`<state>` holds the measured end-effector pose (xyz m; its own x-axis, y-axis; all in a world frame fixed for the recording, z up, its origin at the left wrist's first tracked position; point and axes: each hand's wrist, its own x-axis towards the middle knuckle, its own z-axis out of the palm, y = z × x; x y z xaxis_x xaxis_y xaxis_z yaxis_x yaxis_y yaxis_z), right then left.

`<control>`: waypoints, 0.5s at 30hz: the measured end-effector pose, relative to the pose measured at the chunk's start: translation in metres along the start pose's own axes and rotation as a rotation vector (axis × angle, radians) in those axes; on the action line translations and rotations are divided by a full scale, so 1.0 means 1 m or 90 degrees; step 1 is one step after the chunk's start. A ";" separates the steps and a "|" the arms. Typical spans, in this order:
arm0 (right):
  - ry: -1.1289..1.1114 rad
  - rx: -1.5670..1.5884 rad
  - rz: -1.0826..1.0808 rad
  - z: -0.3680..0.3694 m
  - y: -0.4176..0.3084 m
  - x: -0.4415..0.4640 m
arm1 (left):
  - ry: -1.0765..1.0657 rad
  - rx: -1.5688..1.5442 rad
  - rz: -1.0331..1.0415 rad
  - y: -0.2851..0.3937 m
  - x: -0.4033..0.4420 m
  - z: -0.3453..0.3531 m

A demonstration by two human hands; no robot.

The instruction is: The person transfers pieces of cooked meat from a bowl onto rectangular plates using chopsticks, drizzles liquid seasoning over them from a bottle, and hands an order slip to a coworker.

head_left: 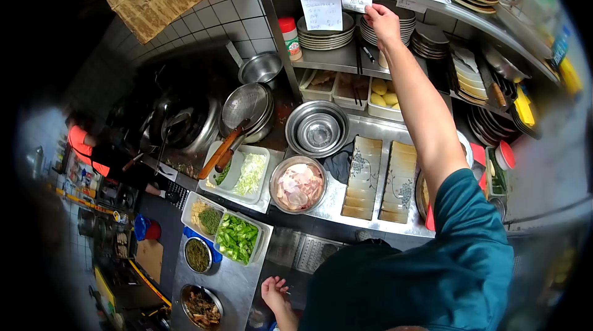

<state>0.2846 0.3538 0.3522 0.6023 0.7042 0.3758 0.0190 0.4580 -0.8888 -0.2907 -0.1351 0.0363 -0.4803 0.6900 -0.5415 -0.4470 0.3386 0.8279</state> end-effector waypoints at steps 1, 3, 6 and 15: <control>0.015 -0.005 0.005 0.001 -0.001 0.002 | 0.011 -0.016 -0.001 0.000 -0.003 -0.002; 0.039 0.004 0.006 0.003 -0.003 0.003 | 0.029 -0.020 0.004 -0.002 -0.003 -0.004; 0.047 0.024 0.013 0.009 -0.003 0.007 | 0.036 -0.015 0.015 -0.001 -0.002 -0.005; -0.153 -0.231 -0.117 -0.016 0.008 -0.060 | 0.155 -0.095 0.061 0.019 0.019 -0.025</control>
<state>0.2616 0.3063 0.3180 0.3619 0.7546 0.5474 0.4117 0.3975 -0.8201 -0.3268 -0.1316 0.0385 -0.6845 0.5339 -0.4964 -0.4884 0.1697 0.8560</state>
